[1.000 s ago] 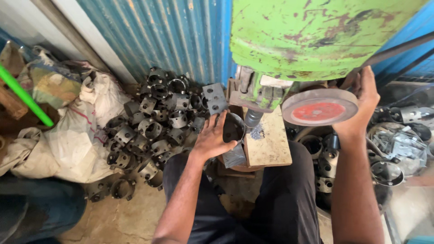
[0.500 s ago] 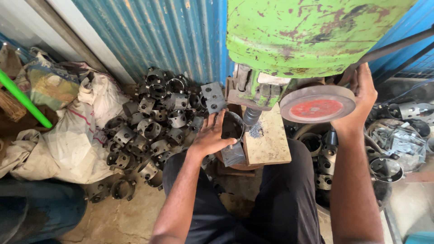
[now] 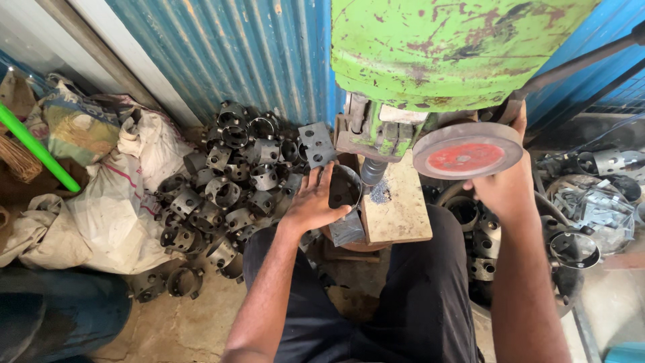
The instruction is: The person operates a green drill press to drill holes into cylindrical metal parts. They hold the part with one hand and use the other to control the drill lever, repeating the process for multiple parts.
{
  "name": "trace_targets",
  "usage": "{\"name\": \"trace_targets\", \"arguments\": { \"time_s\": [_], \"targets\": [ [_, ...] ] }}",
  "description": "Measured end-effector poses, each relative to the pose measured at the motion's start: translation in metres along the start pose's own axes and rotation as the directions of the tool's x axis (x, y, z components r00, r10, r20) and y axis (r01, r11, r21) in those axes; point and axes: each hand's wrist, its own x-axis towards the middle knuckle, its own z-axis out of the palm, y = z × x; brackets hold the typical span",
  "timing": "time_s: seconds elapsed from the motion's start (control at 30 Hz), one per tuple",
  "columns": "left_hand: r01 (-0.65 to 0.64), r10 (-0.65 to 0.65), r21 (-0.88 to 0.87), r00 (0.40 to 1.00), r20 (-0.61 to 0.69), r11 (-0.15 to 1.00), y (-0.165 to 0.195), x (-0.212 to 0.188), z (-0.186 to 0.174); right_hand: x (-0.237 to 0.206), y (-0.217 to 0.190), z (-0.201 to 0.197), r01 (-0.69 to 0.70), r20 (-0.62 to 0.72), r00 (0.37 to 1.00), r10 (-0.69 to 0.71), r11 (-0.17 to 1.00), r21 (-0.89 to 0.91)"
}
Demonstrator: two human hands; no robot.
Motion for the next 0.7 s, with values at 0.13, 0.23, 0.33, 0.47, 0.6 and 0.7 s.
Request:
{"name": "trace_targets", "arguments": {
  "time_s": [0.13,0.23,0.33,0.47,0.6,0.7],
  "targets": [
    [-0.031,0.032,0.011,0.999,-0.02,0.999,0.001,-0.003,0.0,0.001,-0.008,0.003,0.093,-0.122,0.989,-0.087,0.995,0.047],
    [-0.056,0.057,0.019,0.992,-0.109,0.998,0.005,-0.006,0.002,0.003,-0.02,-0.001,0.134,-0.063,0.988,-0.138,0.989,-0.067],
    [-0.027,0.029,0.026,0.997,-0.073,0.999,0.007,-0.006,0.002,0.004,-0.029,-0.02,-0.142,0.075,0.986,0.152,0.982,-0.121],
    [-0.058,0.063,0.041,0.99,-0.125,0.997,0.009,-0.006,0.0,0.002,-0.02,-0.026,0.021,0.078,0.997,-0.009,0.989,-0.144],
    [-0.047,0.05,0.027,0.991,-0.125,0.999,0.01,-0.007,-0.004,-0.003,0.002,-0.003,0.087,-0.067,0.995,-0.079,0.989,0.119],
    [-0.035,0.033,-0.016,0.99,-0.138,0.999,0.009,-0.009,-0.007,-0.005,0.008,0.004,0.036,-0.096,0.995,-0.017,0.979,0.203]
  ]
}}
